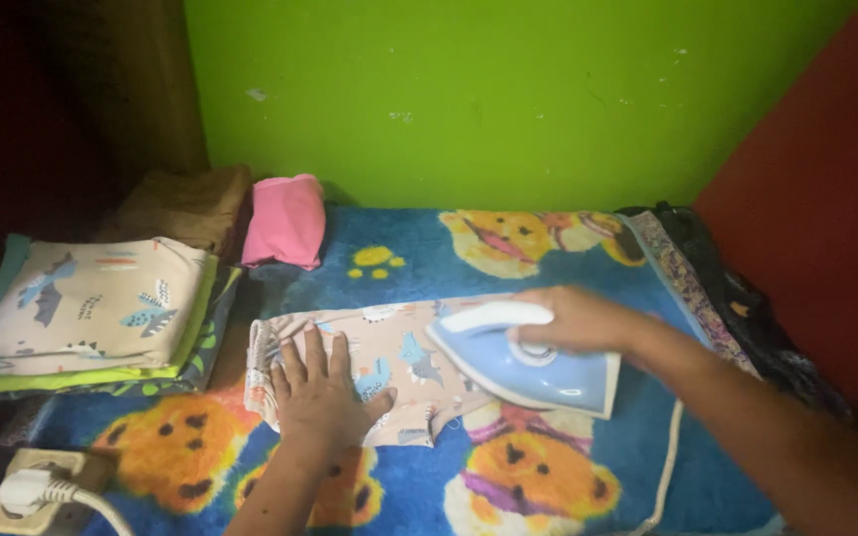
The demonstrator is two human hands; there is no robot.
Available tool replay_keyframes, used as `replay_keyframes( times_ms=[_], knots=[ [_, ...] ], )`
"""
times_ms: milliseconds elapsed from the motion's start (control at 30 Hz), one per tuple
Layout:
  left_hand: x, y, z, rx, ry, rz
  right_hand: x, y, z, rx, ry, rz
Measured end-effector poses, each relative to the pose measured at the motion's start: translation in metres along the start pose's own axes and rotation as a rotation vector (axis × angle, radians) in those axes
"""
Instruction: Iron several items of children's clothing on a bed and fold them.
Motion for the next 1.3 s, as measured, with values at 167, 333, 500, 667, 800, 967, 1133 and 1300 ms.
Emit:
replay_keyframes(
  times_ms=[167,333,500,667,800,967,1133,1300],
  knots=[
    [0.008,-0.014,0.004,-0.02,-0.02,-0.024,-0.03,0.013,-0.032,0.283,0.106,0.185],
    [0.014,-0.017,-0.01,-0.016,0.006,0.015,-0.061,0.028,-0.041,0.115,-0.006,0.069],
    [0.009,0.003,-0.042,-0.002,0.159,0.328,-0.06,0.04,-0.094,0.228,0.056,0.088],
    [0.017,-0.004,-0.069,0.008,0.222,0.479,-0.092,0.068,-0.102,0.182,0.141,0.219],
    [0.023,-0.02,-0.08,0.072,0.157,0.506,-0.078,0.071,-0.131,0.014,0.131,-0.021],
    [0.01,-0.002,-0.096,0.231,0.108,0.595,-0.11,0.088,-0.118,0.056,0.129,-0.013],
    [0.004,-0.01,-0.106,0.486,-0.259,0.293,-0.131,0.096,-0.14,0.044,0.225,0.038],
    [-0.033,0.017,-0.143,0.597,-0.226,0.217,-0.109,0.098,-0.152,-0.121,0.16,-0.119]
  ],
)
Point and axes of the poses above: each hand's wrist, its own x-axis away from the middle knuckle, its own y-axis out of the palm, z = x × y, the point moved 1 cm from there along -x, towards the middle knuckle, and after that the axes turned 6 degrees about x, right-handed, at the moved point
